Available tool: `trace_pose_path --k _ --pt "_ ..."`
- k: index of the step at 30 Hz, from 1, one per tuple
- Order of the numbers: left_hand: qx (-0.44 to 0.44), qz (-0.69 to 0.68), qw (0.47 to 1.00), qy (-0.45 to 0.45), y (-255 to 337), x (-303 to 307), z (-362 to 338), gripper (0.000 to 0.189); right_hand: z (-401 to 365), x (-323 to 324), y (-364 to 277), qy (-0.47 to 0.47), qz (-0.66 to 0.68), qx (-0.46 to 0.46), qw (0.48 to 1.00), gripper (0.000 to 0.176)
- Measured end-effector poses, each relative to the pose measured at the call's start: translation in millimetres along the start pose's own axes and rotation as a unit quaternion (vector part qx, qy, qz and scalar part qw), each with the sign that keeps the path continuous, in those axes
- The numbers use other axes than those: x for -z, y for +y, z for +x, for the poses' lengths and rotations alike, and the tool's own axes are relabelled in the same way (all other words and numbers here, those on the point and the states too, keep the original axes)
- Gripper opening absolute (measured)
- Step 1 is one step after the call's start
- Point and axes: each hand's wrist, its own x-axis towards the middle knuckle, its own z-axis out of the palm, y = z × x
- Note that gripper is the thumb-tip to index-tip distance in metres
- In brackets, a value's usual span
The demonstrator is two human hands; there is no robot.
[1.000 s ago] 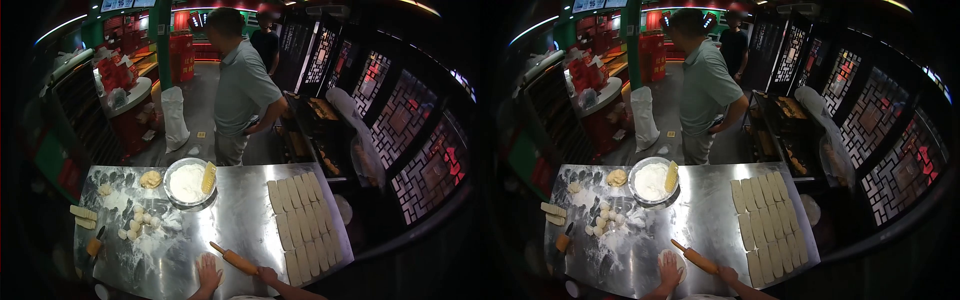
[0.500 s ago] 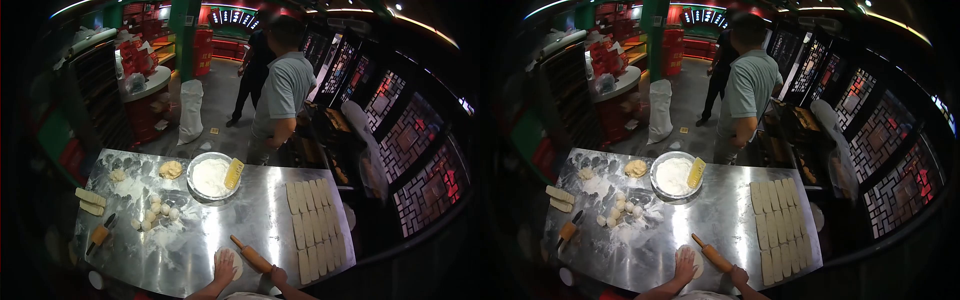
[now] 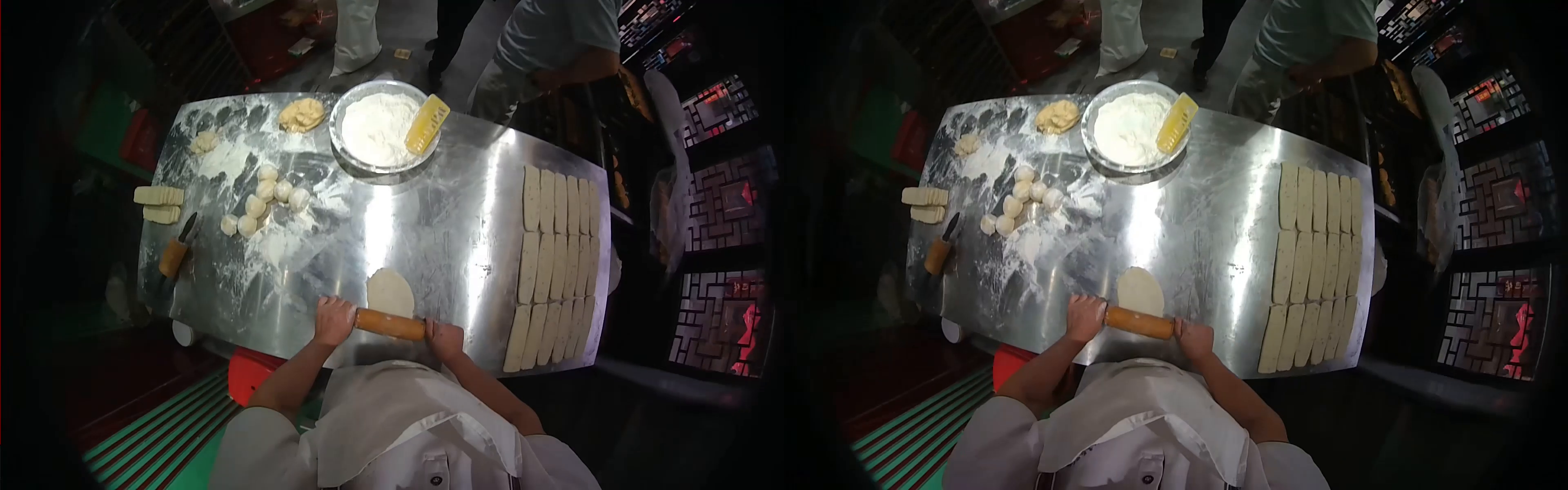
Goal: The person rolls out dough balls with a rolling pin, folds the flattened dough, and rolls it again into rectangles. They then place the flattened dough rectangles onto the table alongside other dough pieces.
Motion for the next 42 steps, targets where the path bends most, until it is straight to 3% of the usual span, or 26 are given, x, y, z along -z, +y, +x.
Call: trace_pose_path --k 2,4,6,12,15,17,19,21,22,24,25,28,30,31,33,34,36,37,38,39,41,42 --pt "0.023 -0.004 0.999 -0.034 7 12 17 0.024 10 3 -1 0.056 0.012 0.014 0.998 0.05" --pt "0.051 0.005 0.998 -0.038 2 2 27 0.028 22 6 5 0.015 0.005 -0.006 1.0 0.046" --pt "0.079 -0.003 0.996 -0.036 -1 -4 50 0.029 48 20 8 0.042 -0.001 -0.001 0.999 0.046" --pt "0.194 0.088 0.976 -0.042 -28 -20 173 0.037 197 60 25 0.114 -0.045 -0.025 0.992 0.052" --pt "0.193 0.068 0.978 -0.046 -23 -8 190 0.032 222 63 30 0.113 -0.037 -0.051 0.992 0.052" --pt "0.164 0.012 0.986 0.041 -17 -12 144 0.023 186 59 22 0.109 -0.001 -0.003 0.994 0.051" --pt "0.144 0.046 0.988 0.014 0 -12 79 0.017 120 40 20 0.037 -0.016 -0.01 0.999 0.047" --pt "0.165 -0.01 0.985 -0.053 27 -3 23 0.015 45 21 22 0.056 0.005 0.038 0.998 0.041" --pt "0.167 -0.009 0.985 -0.052 30 -1 26 0.015 26 16 21 0.088 0.05 0.072 0.992 0.04" --pt "0.251 -0.136 0.958 -0.036 43 1 42 0.024 17 8 23 0.078 0.047 0.073 0.993 0.04" --pt "0.213 -0.195 0.957 0.022 40 -10 59 0.035 12 7 25 0.068 0.042 0.073 0.994 0.04" --pt "0.155 -0.166 0.968 0.103 37 -33 124 0.037 22 21 24 0.024 0.027 0.066 0.997 0.041" --pt "0.202 -0.096 0.972 -0.07 40 -35 150 0.032 21 26 26 0.034 0.0 0.08 0.996 0.041" --pt "0.203 -0.095 0.973 -0.059 43 -31 154 0.032 20 27 26 0.037 -0.019 0.092 0.995 0.042" --pt "0.121 0.009 0.979 -0.161 42 -20 156 0.022 11 27 27 0.035 -0.019 0.088 0.995 0.043" --pt "0.122 0.013 0.98 -0.156 40 -11 155 0.022 5 28 28 0.03 -0.018 0.075 0.997 0.043" --pt "0.144 -0.096 0.981 -0.091 32 7 152 0.02 -7 32 33 0.036 -0.012 0.065 0.997 0.044" --pt "0.195 -0.159 0.967 -0.04 14 11 151 0.022 -14 32 36 0.036 -0.009 0.05 0.998 0.044" --pt "0.285 -0.255 0.923 0.031 -4 15 146 0.023 -20 32 38 0.04 -0.008 0.049 0.998 0.044" --pt "0.31 -0.22 0.917 0.117 -28 16 143 0.021 -26 30 41 0.043 0.009 0.032 0.999 0.045" --pt "0.403 -0.393 0.796 0.223 -83 10 137 0.015 -38 25 47 0.047 0.025 0.018 0.998 0.045" --pt "0.446 -0.339 0.789 0.254 -105 4 132 0.013 -42 21 50 0.048 0.032 -0.01 0.998 0.047"
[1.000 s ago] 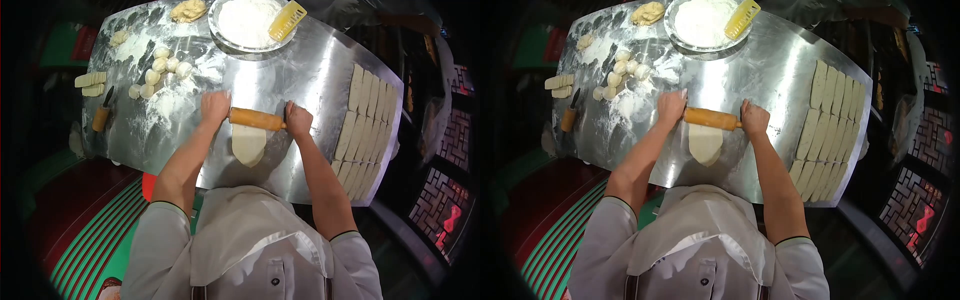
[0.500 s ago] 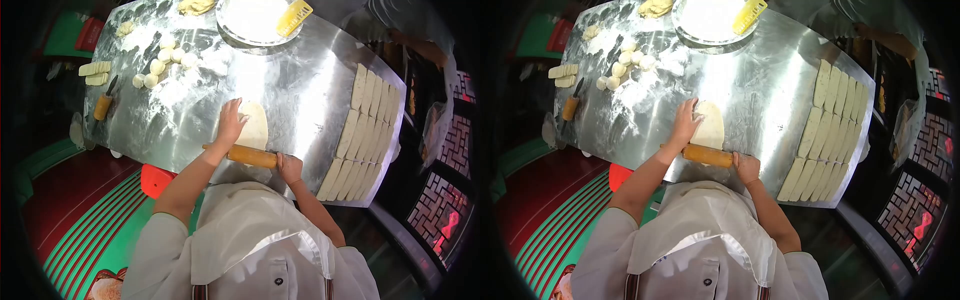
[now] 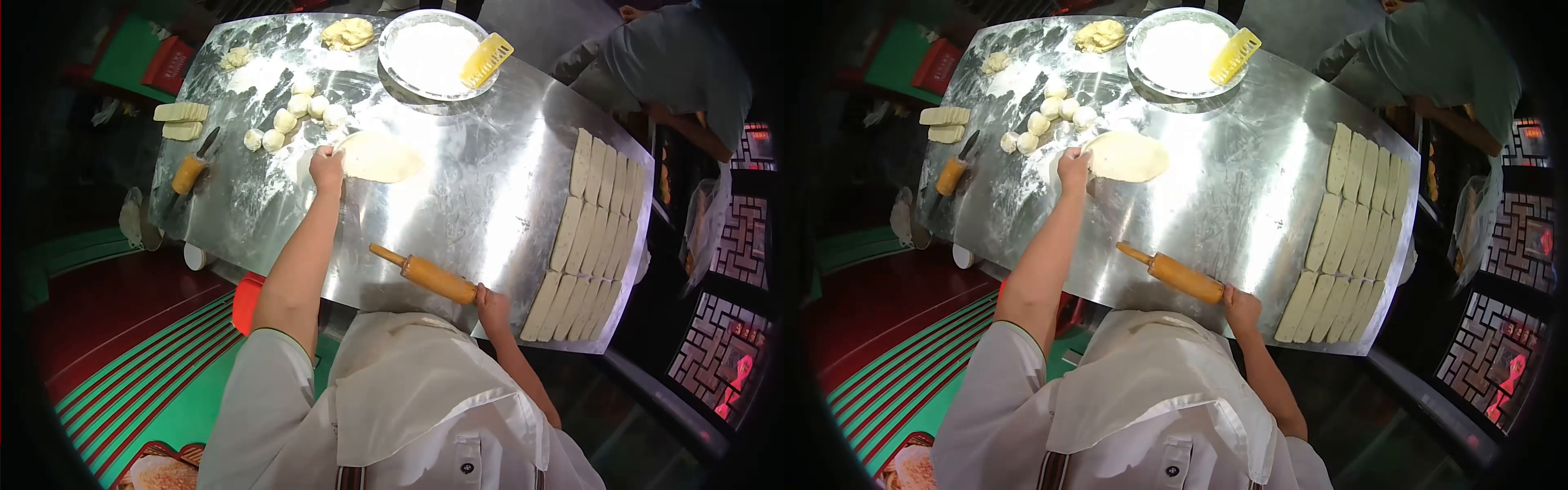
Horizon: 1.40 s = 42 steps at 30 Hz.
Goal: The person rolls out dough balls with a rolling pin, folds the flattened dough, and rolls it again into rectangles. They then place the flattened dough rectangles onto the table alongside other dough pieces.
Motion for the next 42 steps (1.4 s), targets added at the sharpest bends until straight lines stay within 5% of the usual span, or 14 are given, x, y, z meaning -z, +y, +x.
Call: trace_pose_path --k 3,5,6,8,9,13,17,20,21,23,26,32,38,42 --pt "0.041 0.077 0.996 0.023 6 9 6 0.013 -5 -5 7 0.001 0.026 -0.063 0.998 0.051" --pt "0.092 -0.179 0.979 -0.041 25 7 -3 0.014 -9 -7 10 -0.005 0.045 -0.102 0.994 0.053" --pt "0.093 -0.179 0.979 -0.042 34 6 -6 0.014 -10 -7 12 0.008 0.086 -0.138 0.987 0.056" --pt "-0.075 -0.208 0.967 -0.126 57 3 -15 0.015 -10 -3 12 0.02 0.125 -0.174 0.977 0.059" --pt "-0.073 -0.209 0.967 -0.127 78 7 -27 0.015 -7 9 7 0.021 0.144 -0.205 0.968 0.06" --pt "-0.317 0.095 0.917 -0.225 104 21 -99 0.018 7 20 12 0.057 0.198 -0.267 0.941 0.061" --pt "-0.34 0.259 0.789 -0.442 40 33 -175 0.033 27 39 3 0.058 0.193 -0.256 0.946 0.06" --pt "-0.306 0.183 0.779 -0.516 -3 50 -199 0.028 41 46 -8 0.017 0.13 -0.195 0.972 0.06" --pt "-0.3 0.183 0.778 -0.52 -4 56 -197 0.028 43 45 -10 0.004 0.087 -0.142 0.986 0.057" --pt "-0.34 0.155 0.857 -0.354 8 72 -188 0.02 43 39 -18 -0.017 0.041 -0.087 0.995 0.055" --pt "-0.398 0.237 0.865 -0.193 32 89 -170 0.017 45 12 -37 -0.035 0.055 0.002 0.998 0.051" --pt "-0.311 0.381 0.841 -0.224 -14 41 -118 0.019 124 -25 -55 0.041 -0.029 0.029 0.998 0.045" --pt "-0.183 0.462 0.85 -0.175 42 -51 -17 0.055 297 4 -54 0.092 -0.076 -0.005 0.993 0.052" --pt "-0.17 0.478 0.845 -0.173 48 -51 -14 0.046 300 4 -60 0.079 -0.065 -0.014 0.995 0.052"
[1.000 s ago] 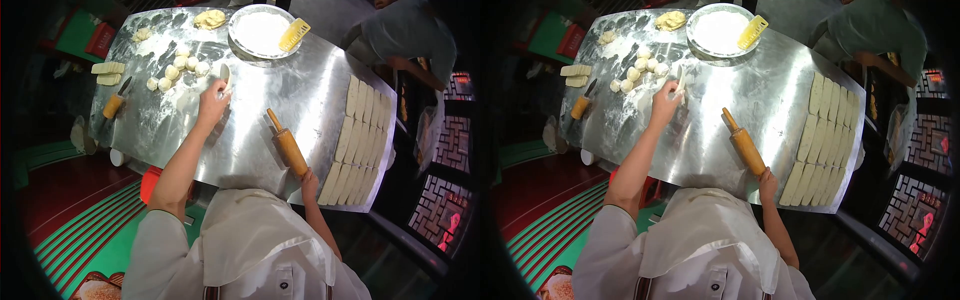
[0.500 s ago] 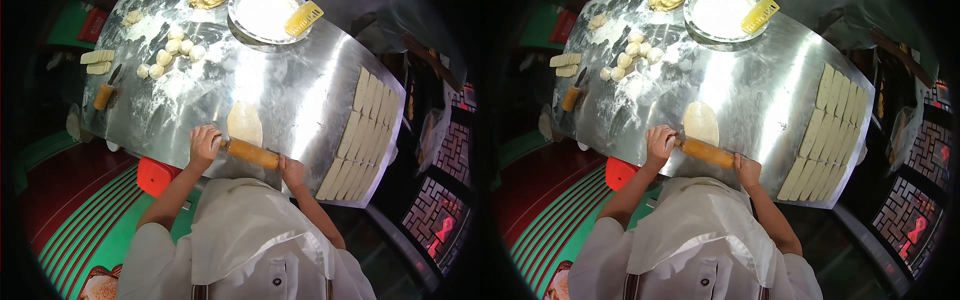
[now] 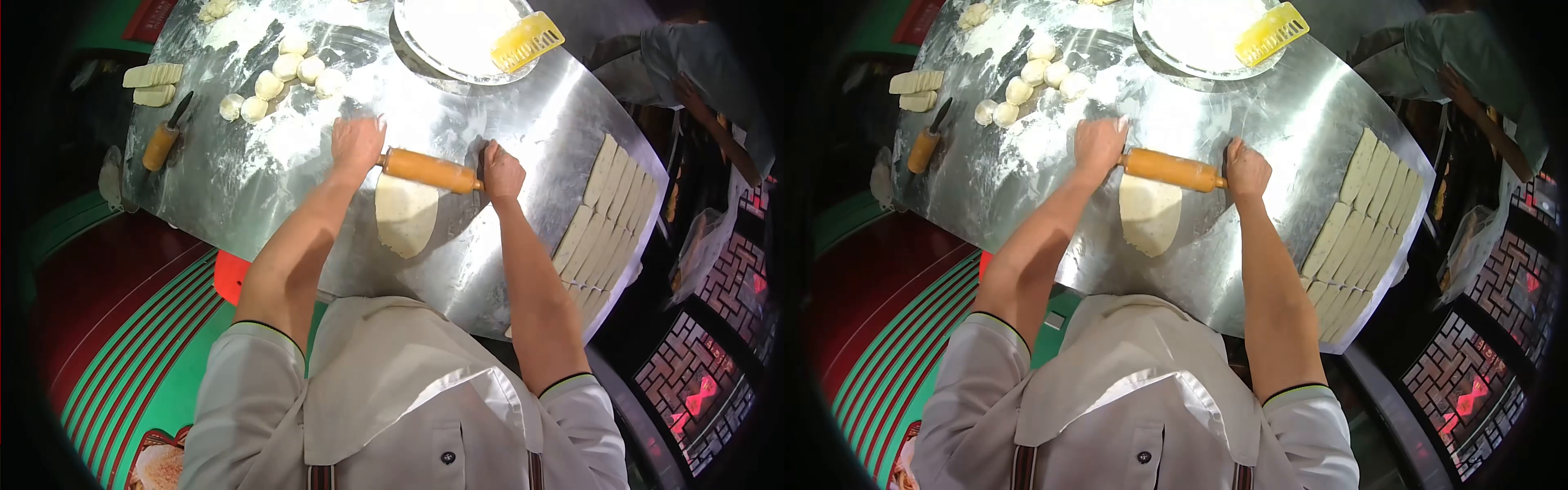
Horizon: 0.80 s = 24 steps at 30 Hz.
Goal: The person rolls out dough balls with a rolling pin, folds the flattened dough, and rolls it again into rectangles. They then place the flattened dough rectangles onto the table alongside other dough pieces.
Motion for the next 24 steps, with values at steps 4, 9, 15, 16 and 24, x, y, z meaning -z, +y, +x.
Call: trace_pose_path --k 4,9,15,16,24 --pt "-0.122 -0.08 0.983 0.113 -36 -18 -109 0.018 -116 7 4 -0.07 0.008 0.035 0.997 0.043" --pt "-0.175 -0.088 0.979 0.053 -72 -27 -237 0.01 -250 13 19 -0.078 0.095 0.133 0.984 0.025" --pt "-0.153 -0.116 0.981 -0.001 -76 -3 -203 0.023 -218 22 0 -0.112 0.12 0.089 0.982 0.036" --pt "-0.165 -0.099 0.981 0.023 -77 -5 -178 0.027 -200 22 -8 -0.099 0.118 0.084 0.984 0.038" --pt "-0.062 0.013 0.994 0.083 -46 1 1 0.042 10 -5 -42 -0.019 -0.015 0.022 0.999 0.054"
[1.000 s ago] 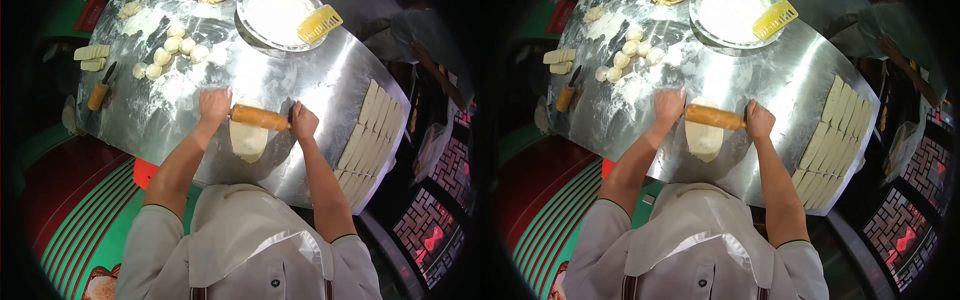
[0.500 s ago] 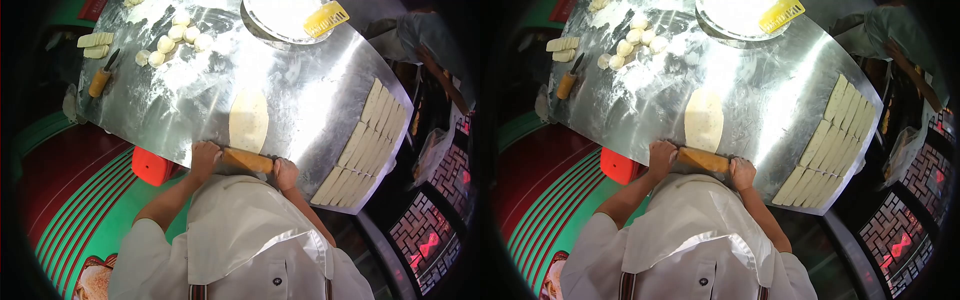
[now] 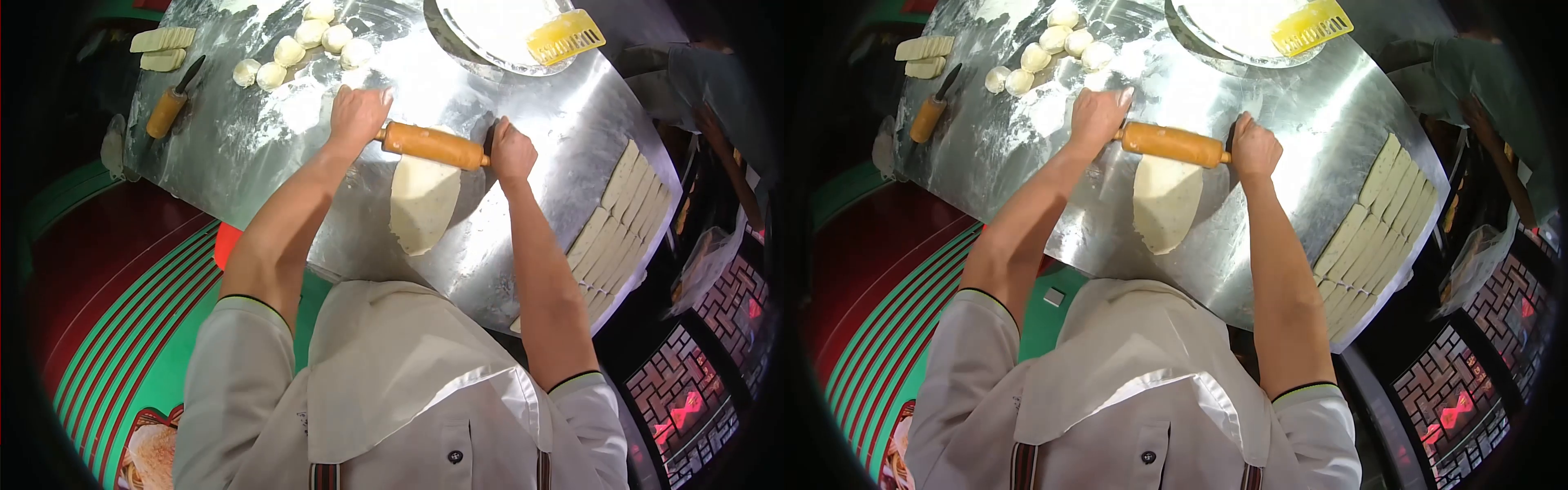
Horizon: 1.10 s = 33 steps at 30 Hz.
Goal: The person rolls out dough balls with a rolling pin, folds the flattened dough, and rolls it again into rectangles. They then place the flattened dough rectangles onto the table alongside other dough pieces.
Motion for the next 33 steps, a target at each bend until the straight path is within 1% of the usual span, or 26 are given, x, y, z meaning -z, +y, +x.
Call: trace_pose_path --k 1,4,6,7,8,9,10,11,12,13,14,15,16,17,18,20,21,23,25,27,28,29,30,32,33 --pt "0.002 -0.001 1.0 0.002 -2 1 2 0.042 14 2 -2 -0.006 -0.008 -0.006 1.0 0.055" --pt "0.005 -0.015 1.0 -0.004 -2 5 -4 0.04 2 4 -7 -0.011 -0.022 -0.009 1.0 0.056" --pt "-0.02 -0.093 0.995 0.016 -7 10 -46 0.032 -41 4 -9 -0.027 -0.003 0.015 1.0 0.054" --pt "-0.041 -0.097 0.994 0.038 -10 10 -69 0.027 -70 -1 -7 -0.022 0.025 0.022 0.999 0.051" --pt "-0.061 -0.101 0.991 0.06 -14 10 -96 0.022 -101 -4 -6 -0.028 0.021 0.028 0.999 0.047" --pt "-0.071 -0.098 0.991 0.06 -18 10 -124 0.018 -131 -6 -3 -0.043 0.038 0.056 0.997 0.041" --pt "-0.085 -0.094 0.99 0.06 -21 10 -150 0.014 -160 -4 -1 -0.012 0.058 0.112 0.992 0.034" --pt "-0.088 -0.071 0.993 0.034 -22 13 -174 0.013 -184 0 0 -0.037 0.07 0.126 0.989 0.028" --pt "-0.091 -0.049 0.995 0.007 -22 17 -196 0.012 -201 8 -2 -0.036 0.088 0.147 0.985 0.028" --pt "-0.08 -0.092 0.993 -0.005 -23 20 -216 0.012 -218 6 3 -0.068 0.082 0.148 0.983 0.03" --pt "-0.07 -0.134 0.988 -0.016 -24 24 -231 0.012 -228 9 6 -0.067 0.084 0.144 0.984 0.03" --pt "-0.073 -0.133 0.988 -0.017 -27 27 -242 0.012 -236 11 8 -0.106 0.098 0.143 0.979 0.031" --pt "-0.063 -0.134 0.987 -0.058 -28 30 -249 0.014 -237 14 8 -0.145 0.112 0.142 0.973 0.033" --pt "-0.053 -0.135 0.985 -0.097 -30 29 -248 0.016 -235 17 10 -0.14 0.127 0.135 0.973 0.037" --pt "-0.059 -0.136 0.984 -0.097 -27 30 -237 0.016 -227 18 14 -0.136 0.127 0.132 0.974 0.037" --pt "-0.081 -0.144 0.982 -0.091 -18 37 -209 0.019 -202 16 23 -0.073 0.157 0.141 0.975 0.039" --pt "-0.082 -0.145 0.982 -0.092 -13 34 -191 0.019 -180 17 23 -0.062 0.143 0.122 0.98 0.039" --pt "-0.103 -0.167 0.98 -0.035 -3 18 -135 0.022 -134 6 28 -0.052 0.091 0.091 0.99 0.038" --pt "-0.086 -0.113 0.989 0.031 6 -2 -83 0.027 -83 2 30 -0.017 0.086 0.094 0.992 0.042" --pt "-0.037 -0.064 0.997 0.018 19 4 -26 0.034 -26 10 24 -0.028 0.055 0.049 0.997 0.047" --pt "-0.032 -0.068 0.997 0.007 23 6 2 0.035 1 8 24 -0.017 0.026 0.038 0.999 0.049" --pt "-0.027 -0.072 0.997 -0.003 24 5 21 0.038 23 6 26 0.003 0.02 0.048 0.999 0.051" --pt "-0.028 -0.072 0.997 -0.003 23 2 28 0.038 39 8 23 -0.004 -0.015 0.037 0.999 0.053" --pt "-0.036 -0.058 0.998 0.002 22 -2 37 0.039 41 7 22 -0.004 -0.022 0.056 0.998 0.051" --pt "-0.025 -0.076 0.997 -0.015 24 6 23 0.037 30 7 21 -0.006 0.004 0.061 0.998 0.049"
